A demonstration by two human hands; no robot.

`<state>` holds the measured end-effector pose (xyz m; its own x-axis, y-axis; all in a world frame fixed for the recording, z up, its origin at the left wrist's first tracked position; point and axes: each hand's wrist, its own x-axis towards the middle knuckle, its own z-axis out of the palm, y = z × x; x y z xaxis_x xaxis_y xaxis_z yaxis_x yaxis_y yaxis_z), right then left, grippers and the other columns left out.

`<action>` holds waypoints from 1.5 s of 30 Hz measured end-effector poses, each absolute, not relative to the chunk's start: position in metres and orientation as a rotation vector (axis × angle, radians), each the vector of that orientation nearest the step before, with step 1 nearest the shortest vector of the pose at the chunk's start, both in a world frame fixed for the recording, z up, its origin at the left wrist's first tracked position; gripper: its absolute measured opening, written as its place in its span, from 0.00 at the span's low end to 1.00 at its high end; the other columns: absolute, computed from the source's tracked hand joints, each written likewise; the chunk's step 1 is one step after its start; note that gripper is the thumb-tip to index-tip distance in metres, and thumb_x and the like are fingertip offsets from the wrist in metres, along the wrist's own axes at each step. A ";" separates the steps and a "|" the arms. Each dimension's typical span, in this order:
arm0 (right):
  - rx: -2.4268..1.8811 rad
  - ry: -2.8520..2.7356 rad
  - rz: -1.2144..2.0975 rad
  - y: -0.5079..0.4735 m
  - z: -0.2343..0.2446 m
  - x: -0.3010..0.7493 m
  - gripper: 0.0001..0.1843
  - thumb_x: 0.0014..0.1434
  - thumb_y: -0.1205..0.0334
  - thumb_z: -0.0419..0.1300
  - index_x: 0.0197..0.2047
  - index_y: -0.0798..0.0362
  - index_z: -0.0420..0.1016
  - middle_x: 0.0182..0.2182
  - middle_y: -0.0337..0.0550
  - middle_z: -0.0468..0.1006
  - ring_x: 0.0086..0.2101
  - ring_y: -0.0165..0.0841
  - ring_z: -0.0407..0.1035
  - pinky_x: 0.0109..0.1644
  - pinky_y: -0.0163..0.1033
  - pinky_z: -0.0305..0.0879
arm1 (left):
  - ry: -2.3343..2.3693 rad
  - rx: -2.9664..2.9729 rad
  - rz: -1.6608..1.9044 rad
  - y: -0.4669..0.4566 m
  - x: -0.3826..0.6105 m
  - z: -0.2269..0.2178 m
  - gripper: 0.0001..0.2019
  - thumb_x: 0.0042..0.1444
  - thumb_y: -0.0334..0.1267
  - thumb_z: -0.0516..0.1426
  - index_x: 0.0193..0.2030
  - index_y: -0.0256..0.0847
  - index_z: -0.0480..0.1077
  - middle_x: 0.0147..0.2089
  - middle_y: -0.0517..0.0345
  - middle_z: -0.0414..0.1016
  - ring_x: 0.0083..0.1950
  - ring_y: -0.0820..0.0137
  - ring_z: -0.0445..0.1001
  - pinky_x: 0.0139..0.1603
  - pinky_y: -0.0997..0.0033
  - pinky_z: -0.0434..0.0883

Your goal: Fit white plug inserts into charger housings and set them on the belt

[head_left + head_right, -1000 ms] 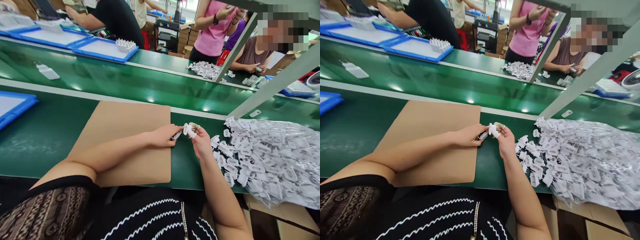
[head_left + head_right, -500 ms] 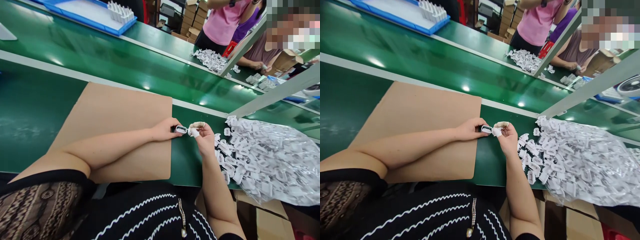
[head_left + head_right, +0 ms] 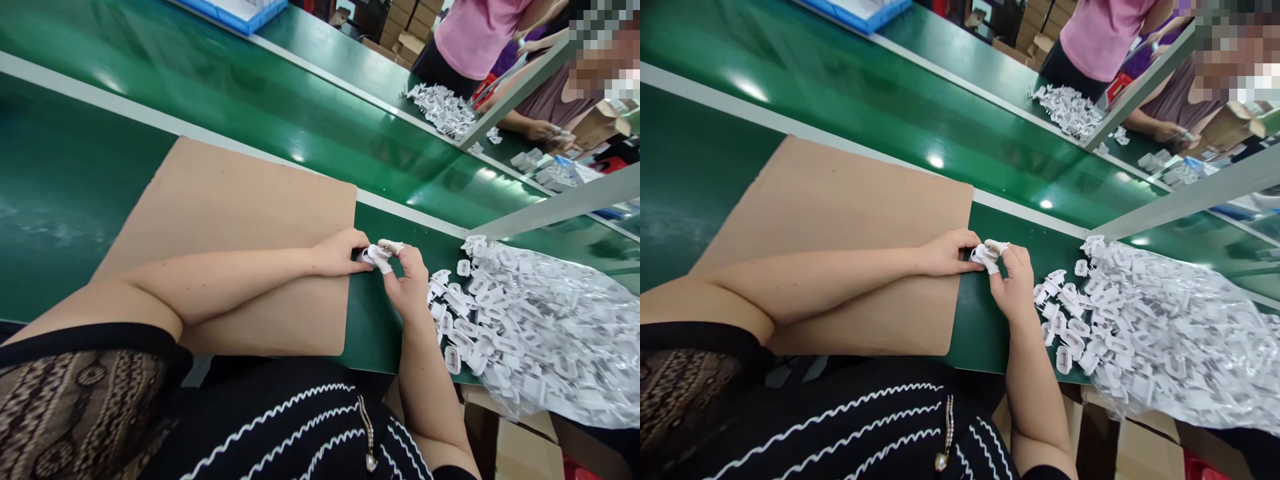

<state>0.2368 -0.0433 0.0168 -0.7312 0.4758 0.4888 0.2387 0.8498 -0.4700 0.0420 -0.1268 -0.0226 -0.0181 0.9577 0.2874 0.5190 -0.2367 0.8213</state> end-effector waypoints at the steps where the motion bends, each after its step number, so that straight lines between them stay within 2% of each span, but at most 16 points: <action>1: -0.513 -2.402 0.492 -0.042 0.016 0.236 0.15 0.66 0.63 0.59 0.55 0.46 0.78 0.45 0.46 0.82 0.48 0.43 0.74 0.54 0.52 0.73 | 1.532 1.781 1.187 -0.127 0.042 -0.022 0.11 0.57 0.45 0.66 0.37 0.39 0.75 0.38 0.55 0.76 0.41 0.66 0.73 0.43 0.66 0.69; 7: -0.549 -2.294 0.466 -0.045 0.016 0.234 0.14 0.68 0.64 0.58 0.54 0.44 0.77 0.45 0.45 0.82 0.46 0.42 0.75 0.53 0.51 0.73 | 1.521 1.757 1.191 -0.126 0.042 -0.022 0.10 0.56 0.43 0.67 0.41 0.40 0.77 0.40 0.54 0.77 0.42 0.66 0.73 0.44 0.67 0.69; 16: -0.497 -2.507 0.369 -0.047 0.015 0.228 0.15 0.66 0.68 0.55 0.51 0.48 0.77 0.44 0.48 0.80 0.46 0.43 0.72 0.53 0.50 0.72 | 1.484 1.781 1.236 -0.124 0.041 -0.025 0.11 0.57 0.44 0.66 0.35 0.39 0.75 0.37 0.55 0.75 0.40 0.67 0.72 0.43 0.67 0.68; 23: -0.573 -2.547 0.275 -0.048 0.020 0.223 0.14 0.57 0.73 0.56 0.42 0.49 0.77 0.38 0.45 0.81 0.41 0.41 0.72 0.48 0.46 0.70 | 1.453 1.781 1.256 -0.124 0.042 -0.025 0.12 0.57 0.44 0.66 0.32 0.39 0.73 0.35 0.56 0.73 0.39 0.67 0.71 0.42 0.68 0.67; 26: -0.594 -2.562 0.206 -0.049 0.022 0.220 0.13 0.53 0.74 0.56 0.38 0.48 0.76 0.35 0.43 0.80 0.40 0.41 0.73 0.55 0.47 0.68 | 1.443 1.769 1.268 -0.124 0.042 -0.026 0.12 0.57 0.44 0.65 0.32 0.38 0.73 0.34 0.57 0.73 0.37 0.68 0.70 0.41 0.68 0.66; 29: -0.622 -2.557 0.180 -0.050 0.020 0.219 0.14 0.51 0.74 0.55 0.38 0.48 0.75 0.34 0.42 0.80 0.40 0.40 0.73 0.62 0.49 0.65 | 1.452 1.756 1.292 -0.123 0.042 -0.028 0.12 0.57 0.44 0.66 0.31 0.38 0.73 0.34 0.57 0.71 0.36 0.69 0.70 0.39 0.69 0.65; 35: -0.558 -2.394 0.130 -0.047 0.000 0.225 0.14 0.55 0.70 0.56 0.42 0.49 0.76 0.36 0.43 0.82 0.40 0.40 0.76 0.63 0.50 0.67 | 1.449 1.796 1.285 -0.116 0.046 -0.036 0.12 0.56 0.46 0.67 0.35 0.38 0.75 0.35 0.55 0.74 0.38 0.67 0.73 0.42 0.68 0.68; 39: -0.540 -2.301 0.157 -0.037 -0.018 0.224 0.16 0.56 0.68 0.55 0.45 0.49 0.78 0.39 0.45 0.83 0.41 0.41 0.77 0.60 0.53 0.69 | 1.493 1.800 1.287 -0.110 0.044 -0.044 0.15 0.56 0.48 0.67 0.34 0.37 0.75 0.36 0.54 0.75 0.38 0.68 0.73 0.40 0.69 0.69; 42: -0.604 -2.250 0.330 -0.035 -0.024 0.223 0.12 0.59 0.63 0.56 0.43 0.50 0.79 0.38 0.47 0.83 0.42 0.43 0.77 0.56 0.55 0.72 | 1.529 1.813 1.268 -0.111 0.044 -0.044 0.15 0.56 0.49 0.67 0.34 0.38 0.75 0.36 0.54 0.76 0.37 0.68 0.73 0.39 0.69 0.68; 45: -0.715 -2.230 0.600 -0.038 -0.021 0.223 0.13 0.61 0.56 0.60 0.47 0.49 0.79 0.42 0.48 0.84 0.44 0.44 0.78 0.56 0.55 0.72 | 1.537 1.831 1.250 -0.114 0.048 -0.041 0.15 0.56 0.48 0.67 0.41 0.38 0.78 0.39 0.52 0.78 0.40 0.65 0.75 0.43 0.67 0.70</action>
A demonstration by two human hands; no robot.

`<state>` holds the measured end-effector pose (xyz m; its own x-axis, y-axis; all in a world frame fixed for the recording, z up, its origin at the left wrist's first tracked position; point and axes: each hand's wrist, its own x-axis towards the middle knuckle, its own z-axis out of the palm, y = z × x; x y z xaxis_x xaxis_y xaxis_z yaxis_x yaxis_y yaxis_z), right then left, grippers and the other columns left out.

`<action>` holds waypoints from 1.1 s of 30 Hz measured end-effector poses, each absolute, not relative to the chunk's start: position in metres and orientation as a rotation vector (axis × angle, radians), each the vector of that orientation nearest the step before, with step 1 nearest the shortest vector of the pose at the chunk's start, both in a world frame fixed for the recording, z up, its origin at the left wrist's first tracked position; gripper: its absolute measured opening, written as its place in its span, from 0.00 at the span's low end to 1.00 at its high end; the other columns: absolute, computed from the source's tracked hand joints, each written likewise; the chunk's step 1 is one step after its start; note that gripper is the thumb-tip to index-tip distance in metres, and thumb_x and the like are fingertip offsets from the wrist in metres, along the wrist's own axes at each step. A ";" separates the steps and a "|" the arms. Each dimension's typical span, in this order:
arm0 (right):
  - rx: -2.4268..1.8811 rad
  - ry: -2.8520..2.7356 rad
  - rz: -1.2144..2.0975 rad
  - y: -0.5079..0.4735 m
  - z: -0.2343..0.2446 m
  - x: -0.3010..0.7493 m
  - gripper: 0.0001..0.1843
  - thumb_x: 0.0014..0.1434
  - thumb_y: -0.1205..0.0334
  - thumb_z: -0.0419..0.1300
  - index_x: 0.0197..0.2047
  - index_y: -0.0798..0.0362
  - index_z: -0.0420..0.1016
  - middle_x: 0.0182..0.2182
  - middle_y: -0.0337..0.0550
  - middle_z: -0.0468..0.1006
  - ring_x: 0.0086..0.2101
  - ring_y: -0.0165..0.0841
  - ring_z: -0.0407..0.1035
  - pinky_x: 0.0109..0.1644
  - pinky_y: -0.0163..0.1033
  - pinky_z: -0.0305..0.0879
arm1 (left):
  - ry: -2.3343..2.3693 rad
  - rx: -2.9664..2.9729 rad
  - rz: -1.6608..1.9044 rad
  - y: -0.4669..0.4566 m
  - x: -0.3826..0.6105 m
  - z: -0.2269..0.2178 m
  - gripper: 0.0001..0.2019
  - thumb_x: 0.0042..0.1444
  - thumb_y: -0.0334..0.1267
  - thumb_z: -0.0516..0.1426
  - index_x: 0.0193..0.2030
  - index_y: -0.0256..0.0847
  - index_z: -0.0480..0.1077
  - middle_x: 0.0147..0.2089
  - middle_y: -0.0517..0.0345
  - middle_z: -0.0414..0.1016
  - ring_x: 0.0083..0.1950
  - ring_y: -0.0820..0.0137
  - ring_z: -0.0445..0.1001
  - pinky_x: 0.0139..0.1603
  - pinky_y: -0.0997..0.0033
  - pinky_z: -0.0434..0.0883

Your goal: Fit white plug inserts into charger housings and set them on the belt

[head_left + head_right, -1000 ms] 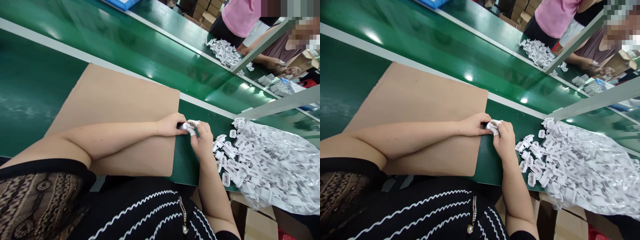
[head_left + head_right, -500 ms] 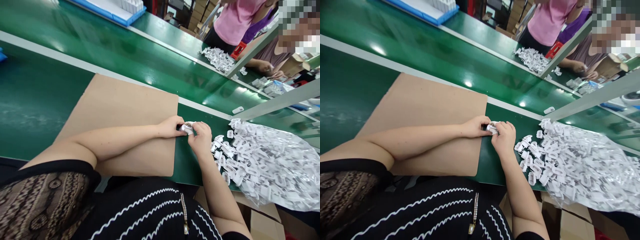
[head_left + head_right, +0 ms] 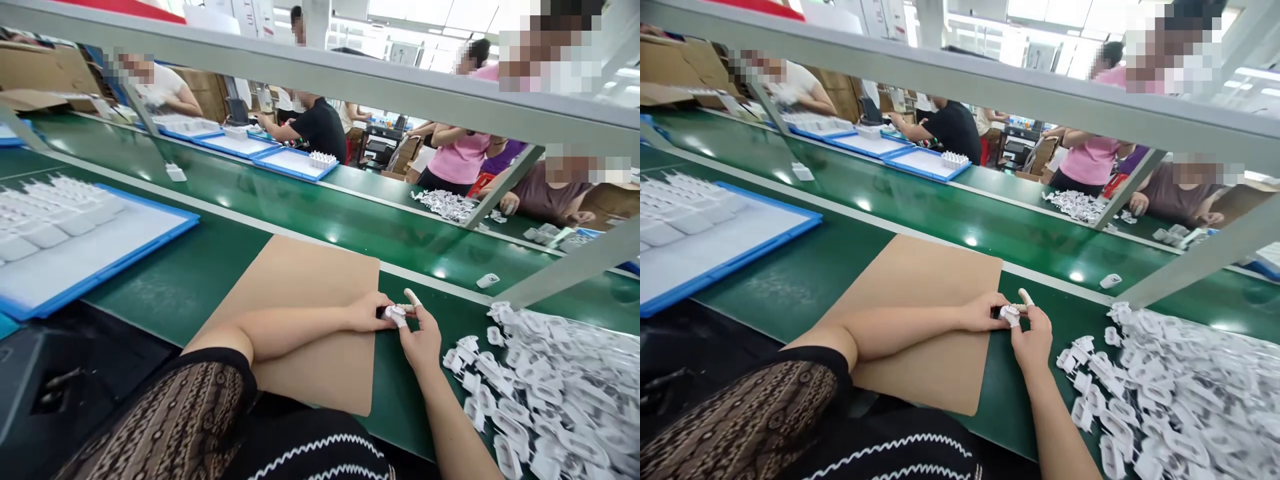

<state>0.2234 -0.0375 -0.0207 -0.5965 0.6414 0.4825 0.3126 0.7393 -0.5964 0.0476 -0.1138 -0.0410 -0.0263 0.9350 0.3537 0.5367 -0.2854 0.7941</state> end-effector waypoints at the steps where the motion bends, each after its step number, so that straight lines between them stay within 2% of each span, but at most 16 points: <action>1: -0.741 -2.222 0.676 -0.038 -0.018 0.224 0.17 0.61 0.55 0.61 0.52 0.49 0.77 0.45 0.48 0.84 0.46 0.44 0.78 0.57 0.55 0.71 | 1.530 1.827 1.241 -0.114 0.049 -0.040 0.16 0.56 0.48 0.67 0.44 0.39 0.78 0.41 0.52 0.79 0.41 0.64 0.76 0.43 0.66 0.70; 3: -0.756 -2.202 0.752 -0.038 -0.010 0.227 0.29 0.61 0.53 0.62 0.64 0.49 0.70 0.51 0.50 0.82 0.49 0.45 0.77 0.61 0.56 0.69 | 1.506 1.779 1.223 -0.112 0.048 -0.040 0.19 0.55 0.48 0.67 0.49 0.40 0.77 0.43 0.52 0.81 0.42 0.63 0.77 0.43 0.66 0.72; 5: -0.756 -2.204 0.677 -0.033 -0.002 0.234 0.35 0.62 0.51 0.62 0.71 0.49 0.63 0.56 0.54 0.78 0.53 0.47 0.75 0.62 0.58 0.66 | 1.492 1.702 1.206 -0.105 0.043 -0.039 0.20 0.53 0.48 0.68 0.49 0.40 0.76 0.43 0.53 0.81 0.42 0.63 0.78 0.43 0.66 0.73; 7: -0.855 -2.240 0.459 -0.025 0.003 0.245 0.34 0.63 0.51 0.61 0.70 0.50 0.64 0.61 0.59 0.73 0.58 0.52 0.70 0.64 0.62 0.63 | 1.582 1.610 1.202 -0.093 0.029 -0.035 0.19 0.52 0.46 0.68 0.49 0.40 0.76 0.43 0.54 0.81 0.43 0.63 0.79 0.46 0.66 0.75; 10: -1.323 -2.280 0.155 -0.010 0.003 0.264 0.34 0.62 0.53 0.63 0.68 0.54 0.67 0.67 0.68 0.64 0.64 0.63 0.60 0.64 0.71 0.54 | 1.976 1.428 1.157 -0.068 -0.007 -0.023 0.20 0.51 0.44 0.69 0.50 0.41 0.76 0.46 0.56 0.82 0.45 0.64 0.80 0.49 0.67 0.75; 12: -1.677 -2.267 0.125 0.000 -0.002 0.274 0.34 0.61 0.55 0.64 0.68 0.57 0.66 0.69 0.74 0.59 0.64 0.69 0.57 0.61 0.76 0.52 | 2.148 1.350 1.142 -0.050 -0.037 -0.013 0.20 0.52 0.40 0.68 0.52 0.40 0.75 0.49 0.52 0.81 0.48 0.61 0.79 0.52 0.65 0.74; 14: -1.830 -2.277 0.180 0.007 -0.006 0.280 0.31 0.62 0.58 0.61 0.67 0.57 0.67 0.68 0.75 0.60 0.62 0.70 0.59 0.58 0.77 0.53 | 2.281 1.278 1.126 -0.036 -0.067 -0.005 0.19 0.52 0.38 0.67 0.51 0.39 0.74 0.50 0.50 0.80 0.50 0.57 0.78 0.54 0.62 0.73; 19: -1.632 -2.372 0.229 0.012 -0.008 0.280 0.25 0.57 0.72 0.58 0.59 0.58 0.75 0.56 0.72 0.73 0.55 0.60 0.68 0.56 0.64 0.63 | 2.524 1.072 1.118 -0.021 -0.121 -0.005 0.17 0.52 0.36 0.66 0.49 0.41 0.73 0.51 0.50 0.80 0.53 0.55 0.76 0.55 0.61 0.70; 24: -1.439 -2.446 0.294 0.008 -0.006 0.272 0.31 0.53 0.81 0.55 0.58 0.55 0.77 0.53 0.61 0.76 0.52 0.51 0.71 0.55 0.52 0.69 | 2.579 0.986 1.118 -0.017 -0.143 -0.021 0.19 0.52 0.36 0.66 0.51 0.42 0.72 0.50 0.52 0.80 0.52 0.58 0.76 0.54 0.63 0.70; 27: -1.199 -2.448 0.364 0.004 -0.005 0.266 0.33 0.53 0.81 0.53 0.60 0.52 0.74 0.57 0.53 0.74 0.56 0.45 0.69 0.59 0.48 0.68 | 2.587 0.955 1.124 -0.019 -0.149 -0.027 0.19 0.55 0.37 0.65 0.53 0.41 0.71 0.50 0.52 0.80 0.50 0.61 0.77 0.53 0.66 0.70; 29: -1.013 -2.415 0.429 0.000 -0.004 0.263 0.28 0.54 0.78 0.54 0.56 0.51 0.76 0.54 0.50 0.75 0.56 0.44 0.68 0.60 0.50 0.67 | 2.588 0.929 1.128 -0.021 -0.154 -0.027 0.20 0.55 0.37 0.65 0.54 0.40 0.71 0.50 0.53 0.80 0.50 0.63 0.77 0.53 0.68 0.70; 31: -0.911 -2.391 0.496 -0.005 -0.004 0.259 0.21 0.55 0.75 0.55 0.49 0.50 0.77 0.48 0.48 0.76 0.51 0.44 0.70 0.58 0.51 0.68 | 2.608 0.884 1.137 -0.025 -0.156 -0.024 0.28 0.51 0.36 0.67 0.59 0.37 0.68 0.53 0.50 0.78 0.54 0.61 0.76 0.56 0.67 0.69; 33: -0.914 -2.382 0.561 -0.012 -0.003 0.255 0.17 0.56 0.74 0.56 0.46 0.50 0.75 0.45 0.47 0.74 0.46 0.42 0.72 0.53 0.50 0.70 | 2.682 0.794 1.158 -0.029 -0.153 -0.018 0.39 0.47 0.35 0.69 0.65 0.34 0.62 0.62 0.41 0.72 0.64 0.53 0.69 0.64 0.60 0.65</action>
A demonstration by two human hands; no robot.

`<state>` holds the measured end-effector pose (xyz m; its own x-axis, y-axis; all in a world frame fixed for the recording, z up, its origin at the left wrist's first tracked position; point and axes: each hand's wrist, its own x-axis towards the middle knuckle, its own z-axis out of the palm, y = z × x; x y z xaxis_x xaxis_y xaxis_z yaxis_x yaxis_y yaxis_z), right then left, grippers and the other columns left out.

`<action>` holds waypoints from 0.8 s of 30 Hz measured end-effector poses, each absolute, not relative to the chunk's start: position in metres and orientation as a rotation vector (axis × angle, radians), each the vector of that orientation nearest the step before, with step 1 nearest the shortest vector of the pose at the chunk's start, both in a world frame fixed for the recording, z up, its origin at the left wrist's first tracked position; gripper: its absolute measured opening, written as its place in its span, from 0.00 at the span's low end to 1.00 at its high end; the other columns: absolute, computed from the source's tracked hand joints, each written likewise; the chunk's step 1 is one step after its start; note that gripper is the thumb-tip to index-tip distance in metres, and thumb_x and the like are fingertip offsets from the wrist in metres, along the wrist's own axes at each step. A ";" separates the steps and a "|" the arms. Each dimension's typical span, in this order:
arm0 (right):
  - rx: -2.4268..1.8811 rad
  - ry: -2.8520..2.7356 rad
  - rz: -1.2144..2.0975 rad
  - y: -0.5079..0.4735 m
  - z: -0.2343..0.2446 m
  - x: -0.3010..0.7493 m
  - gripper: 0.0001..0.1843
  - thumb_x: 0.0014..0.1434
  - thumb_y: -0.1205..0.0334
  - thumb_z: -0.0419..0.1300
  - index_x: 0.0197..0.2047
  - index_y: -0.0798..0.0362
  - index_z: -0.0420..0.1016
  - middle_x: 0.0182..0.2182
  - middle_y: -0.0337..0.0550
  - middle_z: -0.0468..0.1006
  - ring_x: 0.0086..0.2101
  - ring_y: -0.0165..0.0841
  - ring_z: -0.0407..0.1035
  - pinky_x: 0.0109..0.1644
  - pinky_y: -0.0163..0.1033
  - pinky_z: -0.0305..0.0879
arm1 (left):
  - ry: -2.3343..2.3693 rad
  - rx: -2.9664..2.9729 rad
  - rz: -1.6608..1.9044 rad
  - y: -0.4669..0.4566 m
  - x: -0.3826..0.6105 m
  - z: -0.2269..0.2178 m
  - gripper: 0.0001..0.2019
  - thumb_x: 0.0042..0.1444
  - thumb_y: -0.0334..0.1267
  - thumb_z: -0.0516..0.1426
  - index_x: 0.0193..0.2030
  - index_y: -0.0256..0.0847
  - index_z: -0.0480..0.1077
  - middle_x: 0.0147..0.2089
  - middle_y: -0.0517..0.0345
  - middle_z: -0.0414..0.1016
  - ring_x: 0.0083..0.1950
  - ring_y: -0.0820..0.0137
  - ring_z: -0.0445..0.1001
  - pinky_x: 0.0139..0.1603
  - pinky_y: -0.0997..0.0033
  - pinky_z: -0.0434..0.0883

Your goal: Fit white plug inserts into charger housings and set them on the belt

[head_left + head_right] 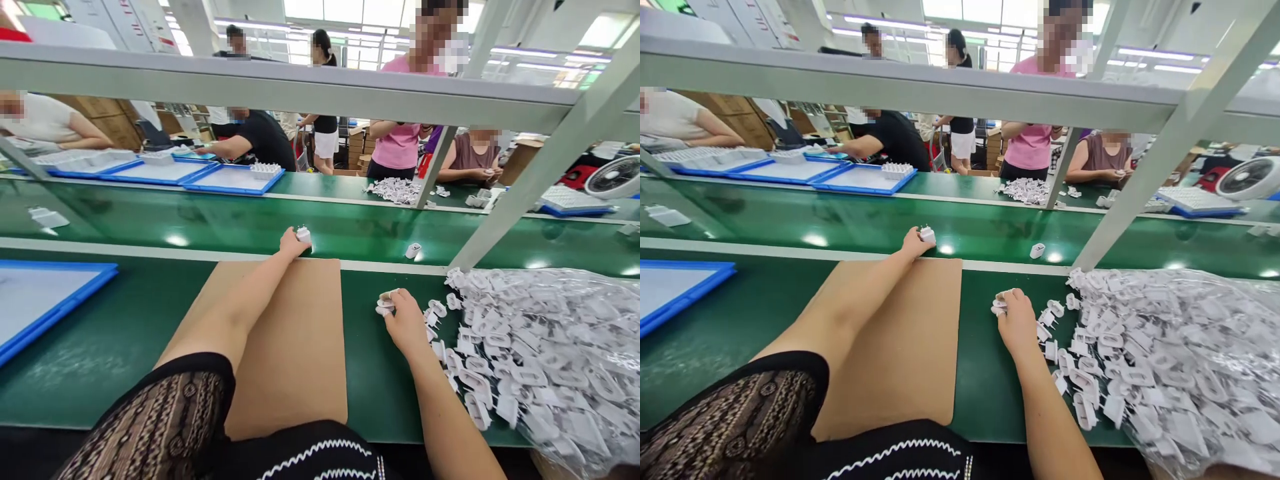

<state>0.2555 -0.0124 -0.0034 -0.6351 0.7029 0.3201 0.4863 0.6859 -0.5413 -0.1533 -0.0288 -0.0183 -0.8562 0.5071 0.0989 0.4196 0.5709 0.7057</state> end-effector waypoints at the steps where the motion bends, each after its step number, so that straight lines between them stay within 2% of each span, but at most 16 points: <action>1: -0.919 -2.369 0.599 -0.016 -0.004 0.253 0.16 0.56 0.73 0.55 0.46 0.49 0.74 0.45 0.46 0.73 0.44 0.41 0.73 0.51 0.48 0.71 | 2.753 0.757 1.192 -0.030 -0.149 -0.015 0.43 0.46 0.35 0.69 0.68 0.33 0.58 0.67 0.35 0.66 0.69 0.48 0.63 0.68 0.55 0.61; 2: -0.916 -2.349 0.642 -0.020 -0.004 0.251 0.16 0.56 0.73 0.55 0.46 0.49 0.73 0.46 0.46 0.72 0.43 0.40 0.73 0.50 0.47 0.71 | 2.837 0.753 1.246 -0.031 -0.143 -0.012 0.45 0.46 0.35 0.68 0.70 0.32 0.55 0.72 0.32 0.58 0.73 0.45 0.57 0.72 0.51 0.57; 4: -0.897 -2.313 0.738 -0.026 -0.006 0.247 0.15 0.57 0.72 0.56 0.47 0.49 0.71 0.46 0.45 0.71 0.44 0.39 0.73 0.50 0.46 0.71 | 2.957 0.933 1.384 -0.028 -0.124 -0.005 0.44 0.48 0.35 0.65 0.72 0.35 0.53 0.76 0.35 0.50 0.77 0.46 0.49 0.76 0.50 0.50; 6: -0.900 -2.299 0.828 -0.029 -0.008 0.243 0.14 0.56 0.70 0.60 0.46 0.49 0.70 0.45 0.45 0.73 0.44 0.40 0.74 0.51 0.47 0.71 | 2.847 1.358 1.447 -0.017 -0.097 0.001 0.38 0.52 0.35 0.62 0.70 0.37 0.58 0.75 0.40 0.54 0.76 0.52 0.52 0.77 0.54 0.49; 8: -0.936 -2.327 0.885 -0.030 -0.009 0.241 0.12 0.55 0.68 0.63 0.43 0.50 0.72 0.42 0.44 0.75 0.42 0.40 0.74 0.50 0.47 0.71 | 2.509 1.711 1.324 0.002 -0.064 0.006 0.31 0.56 0.36 0.60 0.67 0.38 0.62 0.72 0.42 0.61 0.75 0.55 0.56 0.77 0.56 0.50; 10: -0.943 -2.371 0.901 -0.029 -0.009 0.242 0.09 0.56 0.69 0.63 0.41 0.50 0.74 0.39 0.43 0.77 0.40 0.40 0.74 0.49 0.47 0.71 | 2.188 1.811 1.118 0.030 -0.028 0.007 0.28 0.60 0.41 0.59 0.66 0.37 0.64 0.71 0.42 0.64 0.74 0.54 0.58 0.77 0.56 0.51; 12: -0.902 -2.390 0.880 -0.027 -0.008 0.243 0.13 0.56 0.73 0.59 0.42 0.50 0.78 0.40 0.44 0.78 0.43 0.39 0.75 0.52 0.47 0.71 | 2.088 1.809 1.027 0.061 0.006 0.007 0.33 0.58 0.48 0.62 0.68 0.36 0.63 0.70 0.40 0.66 0.72 0.52 0.61 0.74 0.56 0.57; 15: -0.845 -2.365 0.845 -0.024 -0.010 0.246 0.21 0.55 0.76 0.56 0.48 0.50 0.80 0.45 0.48 0.78 0.48 0.40 0.75 0.57 0.48 0.70 | 2.061 1.733 0.948 0.103 0.046 0.003 0.51 0.45 0.56 0.71 0.71 0.32 0.59 0.73 0.29 0.60 0.74 0.40 0.59 0.73 0.50 0.60; 16: -0.844 -2.348 0.853 -0.023 -0.011 0.246 0.23 0.55 0.76 0.56 0.50 0.50 0.79 0.46 0.48 0.78 0.48 0.40 0.75 0.57 0.49 0.70 | 2.059 1.700 0.928 0.113 0.055 0.002 0.53 0.43 0.55 0.73 0.71 0.31 0.59 0.73 0.27 0.60 0.74 0.39 0.59 0.71 0.50 0.61; 18: -0.867 -2.306 0.935 -0.021 -0.014 0.247 0.23 0.53 0.74 0.58 0.52 0.50 0.77 0.43 0.47 0.79 0.43 0.40 0.76 0.53 0.48 0.72 | 2.058 1.644 0.906 0.126 0.065 0.001 0.45 0.48 0.52 0.71 0.68 0.32 0.64 0.70 0.28 0.66 0.70 0.43 0.66 0.67 0.53 0.66; 21: -0.957 -2.234 1.066 -0.019 -0.016 0.246 0.19 0.52 0.69 0.62 0.49 0.49 0.75 0.35 0.41 0.81 0.35 0.38 0.76 0.45 0.46 0.74 | 2.065 1.604 0.911 0.127 0.068 0.004 0.22 0.61 0.42 0.62 0.59 0.33 0.72 0.61 0.34 0.76 0.60 0.51 0.76 0.59 0.58 0.72; 24: -0.974 -2.006 1.238 -0.018 -0.010 0.245 0.17 0.51 0.60 0.65 0.46 0.49 0.75 0.37 0.42 0.82 0.34 0.37 0.77 0.43 0.45 0.74 | 2.042 1.628 0.934 0.109 0.061 0.007 0.15 0.63 0.35 0.60 0.55 0.33 0.75 0.58 0.38 0.79 0.58 0.54 0.77 0.58 0.60 0.72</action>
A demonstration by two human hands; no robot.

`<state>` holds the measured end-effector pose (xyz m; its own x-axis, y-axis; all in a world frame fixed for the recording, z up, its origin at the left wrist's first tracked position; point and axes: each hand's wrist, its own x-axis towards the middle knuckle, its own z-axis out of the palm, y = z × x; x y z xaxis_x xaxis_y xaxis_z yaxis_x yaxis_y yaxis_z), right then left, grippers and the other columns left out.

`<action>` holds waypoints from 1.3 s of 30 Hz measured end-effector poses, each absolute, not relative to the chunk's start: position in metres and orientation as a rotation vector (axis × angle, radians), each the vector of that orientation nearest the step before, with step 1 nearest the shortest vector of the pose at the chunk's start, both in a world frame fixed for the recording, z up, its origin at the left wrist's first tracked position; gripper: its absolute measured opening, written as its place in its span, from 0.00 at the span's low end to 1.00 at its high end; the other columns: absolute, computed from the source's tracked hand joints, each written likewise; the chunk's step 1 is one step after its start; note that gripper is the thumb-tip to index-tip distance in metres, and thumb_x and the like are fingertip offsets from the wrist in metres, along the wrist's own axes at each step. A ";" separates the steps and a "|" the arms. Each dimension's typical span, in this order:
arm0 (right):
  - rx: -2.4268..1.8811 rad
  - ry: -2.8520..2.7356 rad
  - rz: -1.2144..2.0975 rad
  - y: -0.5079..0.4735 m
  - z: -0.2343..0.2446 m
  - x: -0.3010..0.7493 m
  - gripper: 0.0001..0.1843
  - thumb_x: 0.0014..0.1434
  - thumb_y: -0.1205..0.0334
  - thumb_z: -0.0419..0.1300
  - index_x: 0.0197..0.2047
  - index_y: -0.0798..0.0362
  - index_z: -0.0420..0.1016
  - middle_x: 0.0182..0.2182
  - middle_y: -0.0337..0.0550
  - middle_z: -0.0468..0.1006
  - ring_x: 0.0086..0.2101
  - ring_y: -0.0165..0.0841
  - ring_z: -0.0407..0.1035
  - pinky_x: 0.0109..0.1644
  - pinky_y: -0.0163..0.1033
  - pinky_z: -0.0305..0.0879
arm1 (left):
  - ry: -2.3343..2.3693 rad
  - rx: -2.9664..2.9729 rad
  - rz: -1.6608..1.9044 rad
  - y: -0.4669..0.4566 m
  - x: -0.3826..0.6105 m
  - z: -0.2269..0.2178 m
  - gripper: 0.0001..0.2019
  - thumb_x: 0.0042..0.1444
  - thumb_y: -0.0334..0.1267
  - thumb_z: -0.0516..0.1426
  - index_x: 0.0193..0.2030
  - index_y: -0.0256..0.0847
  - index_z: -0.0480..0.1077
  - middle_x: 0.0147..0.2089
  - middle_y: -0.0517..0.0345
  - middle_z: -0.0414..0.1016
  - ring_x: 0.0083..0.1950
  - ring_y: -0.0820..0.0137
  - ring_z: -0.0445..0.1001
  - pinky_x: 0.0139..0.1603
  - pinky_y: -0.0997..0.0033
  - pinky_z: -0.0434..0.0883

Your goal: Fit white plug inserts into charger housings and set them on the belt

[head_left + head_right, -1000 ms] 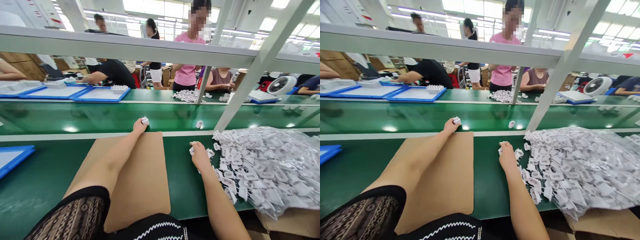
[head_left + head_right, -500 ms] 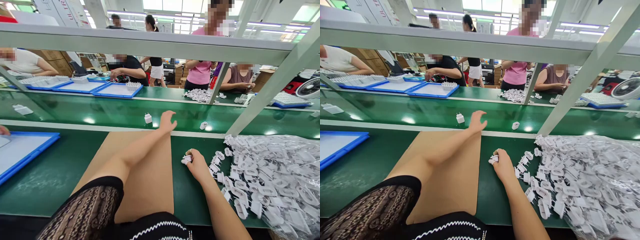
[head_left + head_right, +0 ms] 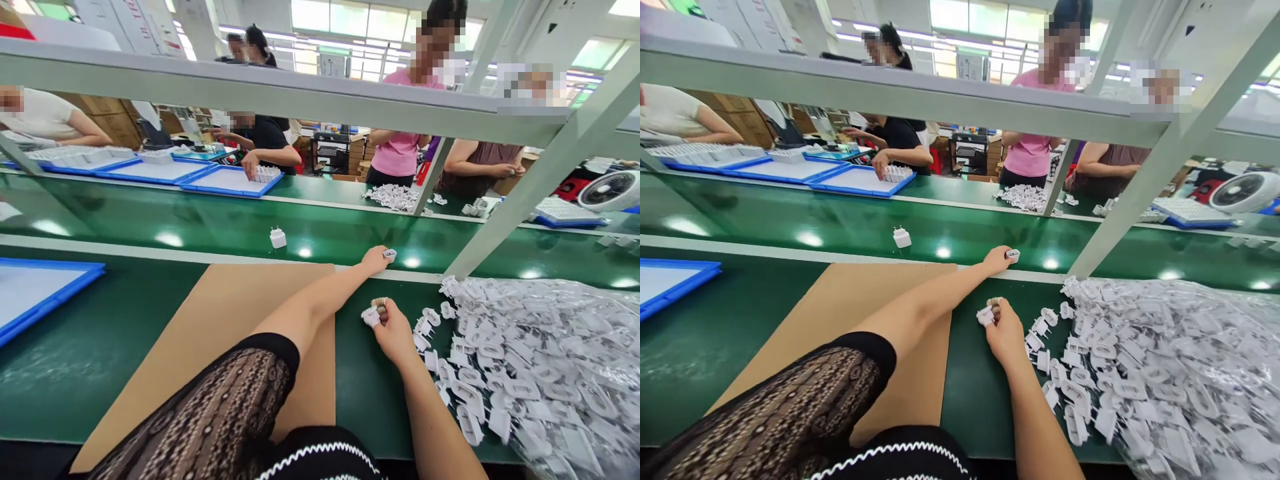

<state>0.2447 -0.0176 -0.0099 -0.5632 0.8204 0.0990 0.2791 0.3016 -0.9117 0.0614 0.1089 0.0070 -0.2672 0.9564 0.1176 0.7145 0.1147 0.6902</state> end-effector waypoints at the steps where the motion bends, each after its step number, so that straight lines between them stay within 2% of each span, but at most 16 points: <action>1: -0.949 -1.891 1.337 -0.018 -0.006 0.244 0.20 0.51 0.58 0.66 0.48 0.50 0.75 0.41 0.44 0.83 0.35 0.37 0.77 0.42 0.44 0.74 | 2.025 1.647 0.945 0.099 0.058 0.008 0.15 0.62 0.34 0.60 0.55 0.34 0.75 0.58 0.39 0.79 0.58 0.55 0.77 0.60 0.60 0.71; 4: -0.851 -1.643 1.614 -0.020 0.007 0.242 0.26 0.50 0.54 0.68 0.53 0.51 0.77 0.46 0.47 0.83 0.39 0.38 0.78 0.39 0.41 0.73 | 1.962 1.703 0.975 0.060 0.044 0.006 0.16 0.61 0.34 0.60 0.55 0.36 0.76 0.59 0.45 0.78 0.58 0.58 0.76 0.62 0.60 0.70; 10: -0.703 -1.461 1.863 -0.032 0.023 0.241 0.28 0.44 0.59 0.76 0.50 0.47 0.79 0.43 0.41 0.84 0.42 0.35 0.78 0.50 0.42 0.74 | 1.730 1.803 1.070 -0.059 0.025 -0.005 0.16 0.60 0.42 0.61 0.52 0.39 0.77 0.51 0.51 0.82 0.50 0.62 0.79 0.53 0.62 0.74; 13: -0.708 -1.491 1.873 -0.033 0.021 0.240 0.25 0.45 0.58 0.77 0.47 0.48 0.80 0.43 0.41 0.84 0.41 0.34 0.78 0.49 0.41 0.74 | 1.696 1.818 1.084 -0.106 0.035 -0.008 0.15 0.61 0.42 0.61 0.52 0.40 0.77 0.49 0.51 0.82 0.48 0.62 0.79 0.51 0.62 0.74; 16: -0.772 -1.634 1.768 -0.030 0.015 0.239 0.23 0.50 0.52 0.74 0.49 0.49 0.81 0.43 0.43 0.84 0.37 0.34 0.76 0.41 0.41 0.73 | 1.668 1.846 1.054 -0.127 0.048 -0.011 0.14 0.61 0.42 0.62 0.52 0.41 0.77 0.46 0.52 0.82 0.45 0.62 0.78 0.47 0.63 0.73; 18: -0.814 -1.735 1.631 -0.028 0.012 0.240 0.24 0.53 0.52 0.71 0.53 0.48 0.80 0.43 0.44 0.84 0.36 0.35 0.76 0.40 0.42 0.73 | 1.656 1.856 1.067 -0.131 0.053 -0.014 0.16 0.60 0.41 0.63 0.54 0.41 0.76 0.47 0.51 0.82 0.46 0.61 0.78 0.48 0.61 0.73; 21: -0.851 -1.889 1.265 -0.027 0.013 0.244 0.21 0.55 0.56 0.70 0.52 0.48 0.79 0.42 0.44 0.84 0.40 0.38 0.77 0.45 0.45 0.74 | 1.639 1.835 1.124 -0.128 0.054 -0.021 0.20 0.56 0.42 0.67 0.53 0.39 0.75 0.49 0.49 0.82 0.48 0.59 0.77 0.51 0.59 0.72; 25: -0.689 -2.155 0.863 -0.033 0.021 0.249 0.11 0.63 0.61 0.63 0.49 0.46 0.80 0.43 0.44 0.83 0.42 0.39 0.77 0.51 0.50 0.73 | 1.587 1.785 1.174 -0.124 0.050 -0.027 0.14 0.58 0.44 0.66 0.48 0.39 0.77 0.45 0.51 0.82 0.46 0.61 0.77 0.48 0.62 0.72; 27: -0.580 -2.285 0.716 -0.037 0.023 0.249 0.13 0.65 0.65 0.59 0.51 0.46 0.78 0.44 0.45 0.81 0.44 0.41 0.75 0.53 0.51 0.73 | 1.565 1.781 1.187 -0.123 0.048 -0.029 0.14 0.59 0.44 0.65 0.47 0.40 0.77 0.45 0.52 0.82 0.46 0.62 0.77 0.48 0.63 0.71; 31: -0.524 -2.465 0.463 -0.039 0.015 0.244 0.19 0.62 0.71 0.54 0.53 0.50 0.77 0.46 0.52 0.78 0.48 0.46 0.72 0.52 0.54 0.73 | 1.574 1.796 1.183 -0.123 0.047 -0.031 0.15 0.59 0.47 0.66 0.46 0.39 0.77 0.43 0.52 0.81 0.45 0.63 0.76 0.47 0.64 0.70; 35: -0.556 -2.467 0.521 -0.040 0.011 0.240 0.19 0.63 0.69 0.54 0.54 0.49 0.77 0.46 0.50 0.79 0.48 0.45 0.72 0.53 0.54 0.73 | 1.573 1.800 1.192 -0.122 0.047 -0.032 0.14 0.58 0.46 0.66 0.45 0.40 0.76 0.43 0.53 0.80 0.44 0.64 0.75 0.47 0.64 0.70; 37: -0.645 -2.324 0.683 -0.041 0.011 0.238 0.16 0.65 0.65 0.56 0.54 0.48 0.77 0.47 0.49 0.80 0.48 0.43 0.73 0.53 0.51 0.73 | 1.611 1.759 1.194 -0.122 0.049 -0.032 0.14 0.56 0.47 0.68 0.41 0.40 0.75 0.40 0.55 0.78 0.41 0.64 0.74 0.45 0.64 0.70; 39: -0.788 -2.120 0.845 -0.043 0.013 0.237 0.13 0.66 0.59 0.60 0.53 0.47 0.77 0.48 0.47 0.81 0.46 0.40 0.75 0.50 0.48 0.74 | 1.684 1.692 1.195 -0.123 0.051 -0.031 0.19 0.50 0.51 0.71 0.36 0.40 0.73 0.36 0.55 0.76 0.40 0.64 0.74 0.44 0.63 0.71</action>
<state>0.2371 -0.0428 0.0126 -0.5612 0.7334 0.3836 0.2683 0.5996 -0.7540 0.0510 -0.1229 -0.0312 -0.1311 0.9594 0.2498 0.5525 -0.1385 0.8220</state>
